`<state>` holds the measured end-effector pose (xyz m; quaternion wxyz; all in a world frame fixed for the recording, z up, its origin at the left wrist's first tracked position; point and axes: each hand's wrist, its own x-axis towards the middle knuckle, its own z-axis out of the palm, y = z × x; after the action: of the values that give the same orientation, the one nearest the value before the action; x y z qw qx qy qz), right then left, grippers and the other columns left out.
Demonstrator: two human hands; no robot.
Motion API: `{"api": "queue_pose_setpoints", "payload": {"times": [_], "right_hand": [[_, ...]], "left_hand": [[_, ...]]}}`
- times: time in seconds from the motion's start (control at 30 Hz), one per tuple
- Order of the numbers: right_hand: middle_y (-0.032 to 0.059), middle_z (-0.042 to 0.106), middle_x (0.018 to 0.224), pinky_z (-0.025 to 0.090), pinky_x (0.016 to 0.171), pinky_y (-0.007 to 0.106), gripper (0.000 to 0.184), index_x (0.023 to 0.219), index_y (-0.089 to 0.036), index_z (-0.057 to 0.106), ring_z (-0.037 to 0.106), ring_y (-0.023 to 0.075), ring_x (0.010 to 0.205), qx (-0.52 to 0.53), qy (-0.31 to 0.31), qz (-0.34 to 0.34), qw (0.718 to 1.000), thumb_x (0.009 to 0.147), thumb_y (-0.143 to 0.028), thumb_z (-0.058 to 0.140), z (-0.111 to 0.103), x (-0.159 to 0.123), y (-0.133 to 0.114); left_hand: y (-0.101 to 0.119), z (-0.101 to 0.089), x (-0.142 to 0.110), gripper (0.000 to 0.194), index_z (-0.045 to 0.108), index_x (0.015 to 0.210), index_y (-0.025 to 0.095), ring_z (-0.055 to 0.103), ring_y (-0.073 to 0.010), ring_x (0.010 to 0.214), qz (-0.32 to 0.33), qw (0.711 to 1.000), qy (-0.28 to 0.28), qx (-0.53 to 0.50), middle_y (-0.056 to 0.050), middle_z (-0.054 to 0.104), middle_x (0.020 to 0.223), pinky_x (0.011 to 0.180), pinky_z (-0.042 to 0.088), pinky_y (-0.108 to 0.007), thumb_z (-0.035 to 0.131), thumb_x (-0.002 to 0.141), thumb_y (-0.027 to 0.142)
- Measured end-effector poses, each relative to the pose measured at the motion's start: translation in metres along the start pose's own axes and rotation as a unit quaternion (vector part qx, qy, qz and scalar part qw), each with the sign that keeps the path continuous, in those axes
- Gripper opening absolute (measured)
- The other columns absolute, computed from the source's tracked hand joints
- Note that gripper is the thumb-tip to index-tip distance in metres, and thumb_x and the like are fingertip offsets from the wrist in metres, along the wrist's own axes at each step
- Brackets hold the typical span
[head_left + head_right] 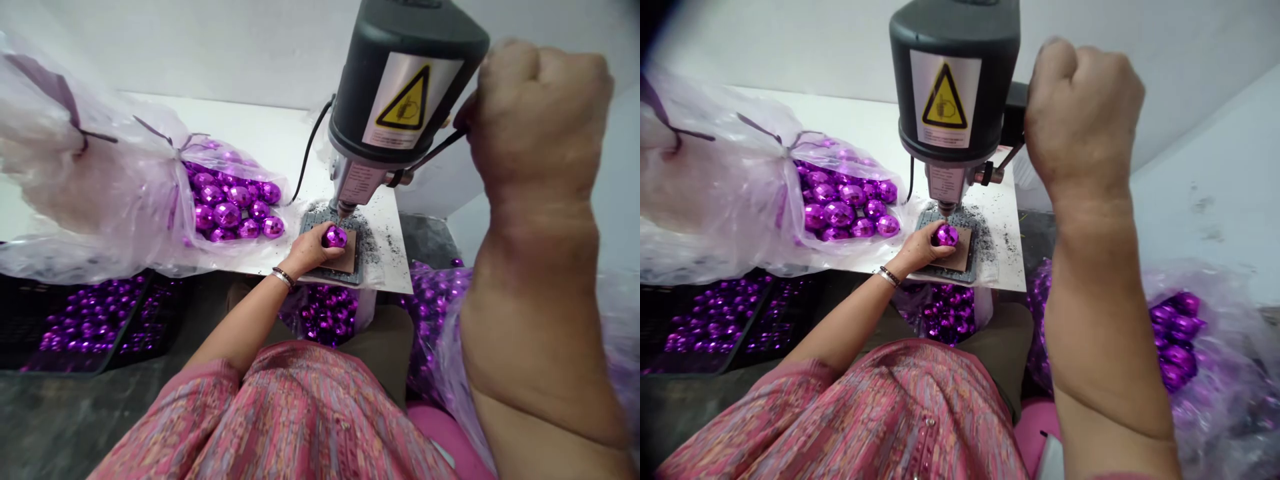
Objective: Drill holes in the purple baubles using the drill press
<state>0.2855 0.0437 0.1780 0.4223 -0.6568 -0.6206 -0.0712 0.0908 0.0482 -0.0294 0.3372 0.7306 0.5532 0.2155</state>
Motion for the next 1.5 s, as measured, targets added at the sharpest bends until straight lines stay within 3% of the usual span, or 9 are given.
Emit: {"api": "queue_pose_setpoints", "payload": {"times": [0.13, 0.23, 0.37, 0.47, 0.57, 0.9, 1.13, 1.5], "right_hand": [[0.0028, 0.050, 0.074, 0.030, 0.079, 0.027, 0.043, 0.076, -0.012, 0.059, 0.040, 0.0036, 0.071, -0.052, 0.059, 0.034, 0.996, 0.101, -0.035, 0.032, -0.001, -0.039, -0.007], [0.0000, 0.049, 0.070, 0.025, 0.073, 0.023, 0.039, 0.075, -0.011, 0.053, 0.032, 0.0006, 0.065, -0.075, 0.093, -0.003, 0.993, 0.100, -0.037, 0.038, 0.002, -0.064, 0.001], [0.0007, 0.060, 0.081, 0.026, 0.072, 0.019, 0.035, 0.091, -0.011, 0.064, 0.040, 0.0002, 0.068, -0.045, 0.123, -0.112, 0.985, 0.097, -0.033, 0.038, 0.010, -0.084, 0.016], [0.0014, 0.063, 0.083, 0.032, 0.072, 0.020, 0.038, 0.111, -0.015, 0.071, 0.038, 0.0016, 0.066, -0.029, 0.123, -0.131, 0.983, 0.094, -0.028, 0.039, 0.016, -0.095, 0.023], [0.0024, 0.064, 0.082, 0.036, 0.072, 0.023, 0.040, 0.111, -0.017, 0.073, 0.037, 0.0038, 0.065, -0.024, 0.120, -0.132, 0.984, 0.095, -0.030, 0.039, 0.023, -0.105, 0.026], [0.0058, 0.068, 0.096, 0.046, 0.080, 0.029, 0.044, 0.110, -0.022, 0.074, 0.054, 0.0111, 0.081, -0.017, 0.137, -0.109, 0.984, 0.101, -0.042, 0.036, 0.038, -0.122, 0.036], [0.0068, 0.069, 0.097, 0.049, 0.083, 0.030, 0.046, 0.109, -0.022, 0.076, 0.057, 0.0114, 0.083, -0.050, 0.186, -0.115, 0.975, 0.102, -0.041, 0.034, 0.052, -0.129, 0.044], [0.0060, 0.067, 0.092, 0.048, 0.084, 0.031, 0.044, 0.109, -0.026, 0.076, 0.054, 0.0108, 0.079, -0.003, 0.225, -0.096, 0.970, 0.103, -0.040, 0.034, 0.062, -0.133, 0.043]], "left_hand": [[0.002, 0.000, -0.002, 0.064, 0.065, 0.142, 0.027, 0.069, -0.0263, 0.124, -0.010, 1.000, 0.000, 0.005, -0.004, 0.073, 0.136, 0.109, 0.050, -0.034, 0.082, 0.081, 0.039], [0.003, -0.001, -0.002, 0.065, 0.064, 0.143, 0.026, 0.069, -0.0261, 0.124, -0.015, 1.000, -0.002, 0.008, -0.004, 0.073, 0.137, 0.108, 0.051, -0.033, 0.081, 0.082, 0.038], [0.002, 0.000, 0.000, 0.064, 0.063, 0.144, 0.027, 0.069, -0.0255, 0.123, -0.013, 1.000, -0.008, 0.003, -0.004, 0.074, 0.135, 0.106, 0.051, -0.033, 0.080, 0.083, 0.037], [0.001, 0.001, 0.001, 0.063, 0.064, 0.143, 0.026, 0.069, -0.0268, 0.123, -0.007, 1.000, -0.005, -0.002, -0.005, 0.074, 0.133, 0.107, 0.051, -0.035, 0.080, 0.083, 0.038], [0.000, 0.002, 0.000, 0.062, 0.065, 0.141, 0.027, 0.070, -0.0277, 0.122, -0.005, 1.000, 0.002, -0.002, -0.004, 0.075, 0.131, 0.108, 0.051, -0.035, 0.080, 0.083, 0.039], [-0.001, 0.005, -0.002, 0.062, 0.066, 0.141, 0.027, 0.068, -0.0274, 0.126, -0.005, 1.000, 0.017, -0.002, -0.003, 0.074, 0.133, 0.111, 0.049, -0.034, 0.081, 0.082, 0.040], [-0.001, 0.008, -0.002, 0.064, 0.063, 0.143, 0.027, 0.067, -0.0276, 0.126, -0.010, 1.000, 0.023, 0.001, -0.004, 0.073, 0.136, 0.110, 0.050, -0.035, 0.081, 0.082, 0.041], [0.004, 0.008, -0.004, 0.054, 0.066, 0.135, 0.030, 0.069, -0.0284, 0.122, -0.019, 0.999, 0.024, 0.012, -0.002, 0.075, 0.126, 0.103, 0.052, -0.034, 0.079, 0.084, 0.044]]}}
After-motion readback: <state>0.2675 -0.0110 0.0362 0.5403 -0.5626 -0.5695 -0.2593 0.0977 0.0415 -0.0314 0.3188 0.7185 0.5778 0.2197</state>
